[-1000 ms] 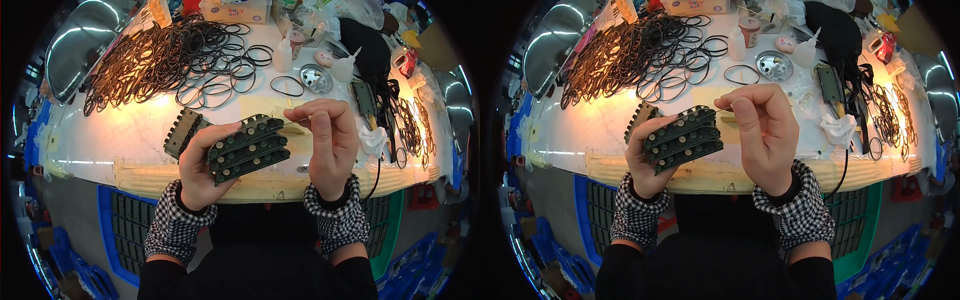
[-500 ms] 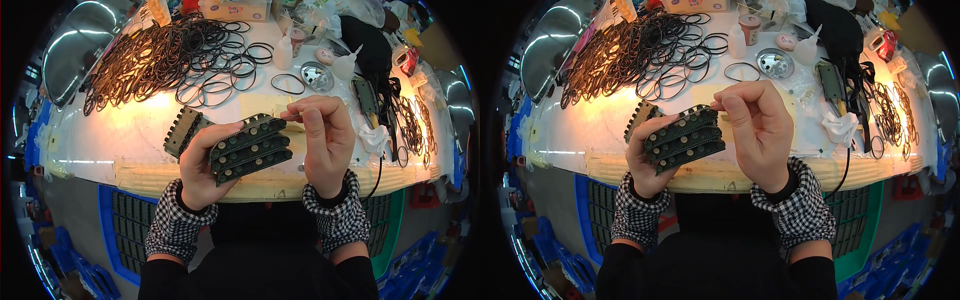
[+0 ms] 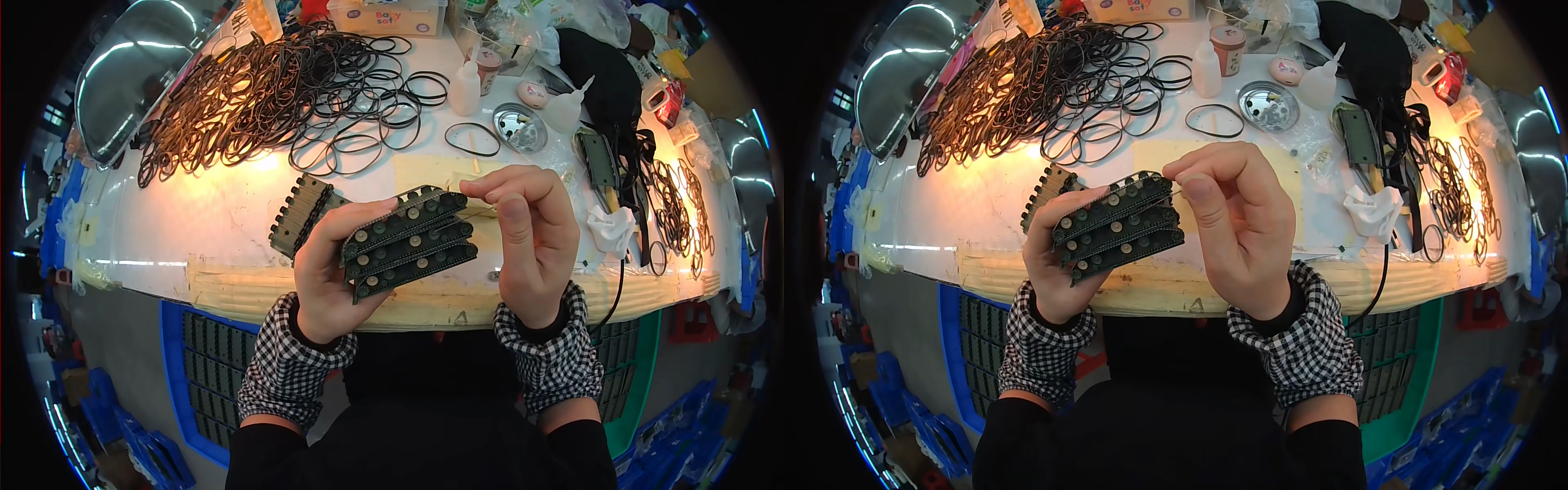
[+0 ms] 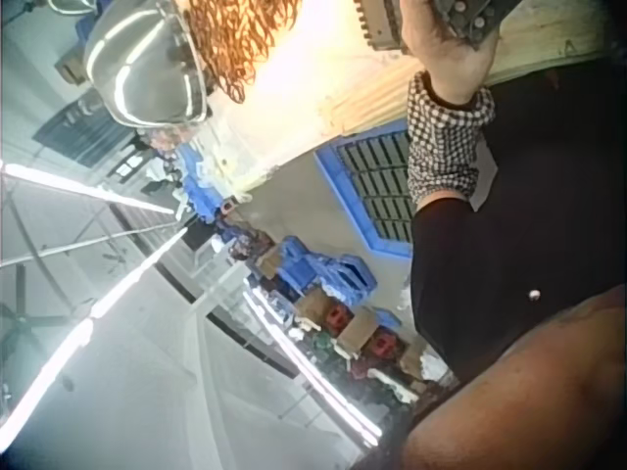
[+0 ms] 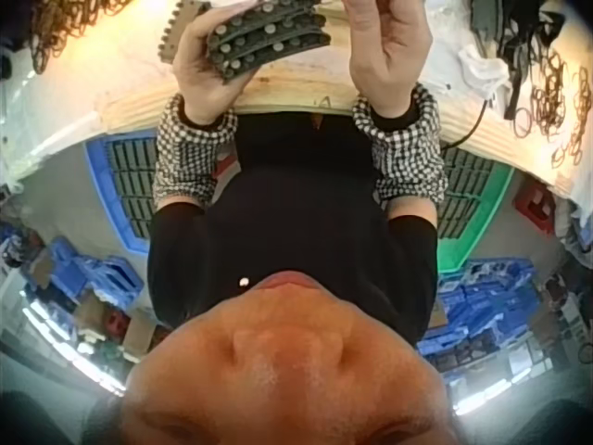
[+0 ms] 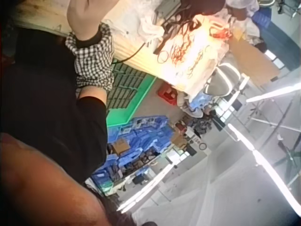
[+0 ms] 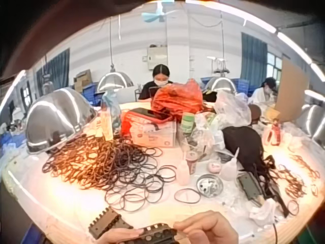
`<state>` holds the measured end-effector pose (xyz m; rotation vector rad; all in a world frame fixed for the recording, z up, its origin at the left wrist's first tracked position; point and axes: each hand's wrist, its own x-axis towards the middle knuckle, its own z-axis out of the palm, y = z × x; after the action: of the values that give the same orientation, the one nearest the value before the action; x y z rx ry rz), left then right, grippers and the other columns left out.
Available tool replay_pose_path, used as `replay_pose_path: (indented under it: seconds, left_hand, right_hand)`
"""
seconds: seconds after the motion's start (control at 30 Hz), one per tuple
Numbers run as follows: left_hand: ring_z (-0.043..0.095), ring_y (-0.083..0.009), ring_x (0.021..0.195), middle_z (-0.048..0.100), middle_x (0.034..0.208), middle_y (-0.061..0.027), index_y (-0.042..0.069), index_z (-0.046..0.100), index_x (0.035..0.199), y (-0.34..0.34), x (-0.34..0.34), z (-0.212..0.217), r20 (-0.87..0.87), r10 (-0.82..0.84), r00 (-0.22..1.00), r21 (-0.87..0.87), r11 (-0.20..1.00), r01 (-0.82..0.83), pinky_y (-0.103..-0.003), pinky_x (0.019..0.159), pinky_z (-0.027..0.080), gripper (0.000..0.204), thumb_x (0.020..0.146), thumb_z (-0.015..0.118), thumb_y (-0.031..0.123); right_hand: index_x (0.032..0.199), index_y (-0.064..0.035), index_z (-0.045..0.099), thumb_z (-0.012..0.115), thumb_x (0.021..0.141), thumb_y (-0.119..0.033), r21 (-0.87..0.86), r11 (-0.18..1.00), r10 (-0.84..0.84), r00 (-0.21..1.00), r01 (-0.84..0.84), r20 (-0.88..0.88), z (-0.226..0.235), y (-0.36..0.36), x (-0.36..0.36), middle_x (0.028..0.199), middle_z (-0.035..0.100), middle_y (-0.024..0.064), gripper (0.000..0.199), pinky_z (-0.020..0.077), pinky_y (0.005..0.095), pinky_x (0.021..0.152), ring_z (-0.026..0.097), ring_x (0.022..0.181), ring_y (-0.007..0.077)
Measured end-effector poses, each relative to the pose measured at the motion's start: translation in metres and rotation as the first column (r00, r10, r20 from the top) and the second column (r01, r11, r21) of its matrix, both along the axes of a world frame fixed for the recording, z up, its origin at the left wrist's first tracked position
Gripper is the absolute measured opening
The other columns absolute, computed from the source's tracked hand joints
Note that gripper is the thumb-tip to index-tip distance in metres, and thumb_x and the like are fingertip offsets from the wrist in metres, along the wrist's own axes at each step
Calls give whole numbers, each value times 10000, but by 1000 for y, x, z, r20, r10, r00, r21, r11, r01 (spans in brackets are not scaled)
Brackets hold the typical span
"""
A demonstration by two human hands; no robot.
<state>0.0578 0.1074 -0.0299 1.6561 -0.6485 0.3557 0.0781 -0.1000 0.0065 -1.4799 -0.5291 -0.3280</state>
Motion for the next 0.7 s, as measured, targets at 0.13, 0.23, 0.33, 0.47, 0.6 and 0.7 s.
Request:
replay_pose_path:
  seconds: [0.13, 0.23, 0.33, 0.47, 0.6, 0.7]
  left_hand:
    - [601, -238, 1140, 573, 1242, -177, -24, 511, 1244, 0, 0, -1, 4, 0, 1000, -4, 1000, 0, -338, 971, 495, 558, 753, 777, -16]
    - [601, -238, 1140, 572, 1244, -179, -24, 511, 1243, 1, -1, 0, 0, 0, 1000, -2, 1000, 0, -340, 972, 495, 553, 756, 774, -16]
    - [600, -237, 1140, 570, 1246, -179, -25, 512, 1241, 1, 0, 0, 1, -2, 1000, 1, 1000, 2, -342, 973, 495, 550, 757, 773, -16]
    - [601, -235, 1136, 569, 1245, -178, -27, 511, 1244, 1, 0, 0, -1, 7, 1000, 14, 1000, -7, -340, 974, 494, 555, 754, 771, -21]
    - [601, -223, 1131, 572, 1234, -168, -38, 503, 1257, 0, 0, -3, 1, 0, 1000, -35, 999, 0, -332, 978, 489, 555, 756, 741, -57]
    - [600, -210, 1130, 573, 1227, -161, -46, 497, 1264, -1, 0, -3, -30, -32, 999, -107, 994, 28, -326, 980, 486, 554, 756, 715, -87]
  right_hand:
    - [1004, 36, 558, 533, 990, -57, -17, 1000, -11, 1000, 12, 6, -1, 1, 0, 1013, 622, 110, 97, 470, 242, 825, 589, 911, 123]
    - [999, 34, 565, 541, 987, -59, -43, 999, -16, 1000, 16, 19, 0, 1, 0, 1007, 621, 111, 97, 476, 244, 813, 594, 905, 129]
    - [996, 34, 567, 544, 987, -64, -52, 998, -29, 999, 31, 28, -1, 1, 0, 1005, 621, 111, 101, 478, 243, 810, 597, 899, 131]
    - [1000, 33, 566, 548, 987, -68, -6, 999, -34, 999, 34, 2, -1, 1, 0, 1003, 624, 112, 103, 481, 249, 810, 598, 901, 130]
    - [987, 26, 575, 568, 972, -58, 47, 992, -115, 993, 115, 0, 0, -4, 2, 987, 637, 112, 85, 485, 265, 799, 605, 884, 142]
    - [941, 14, 594, 609, 936, -38, -225, 897, -329, 915, 380, 232, 0, -23, 11, 951, 645, 111, 55, 478, 278, 787, 613, 864, 176]
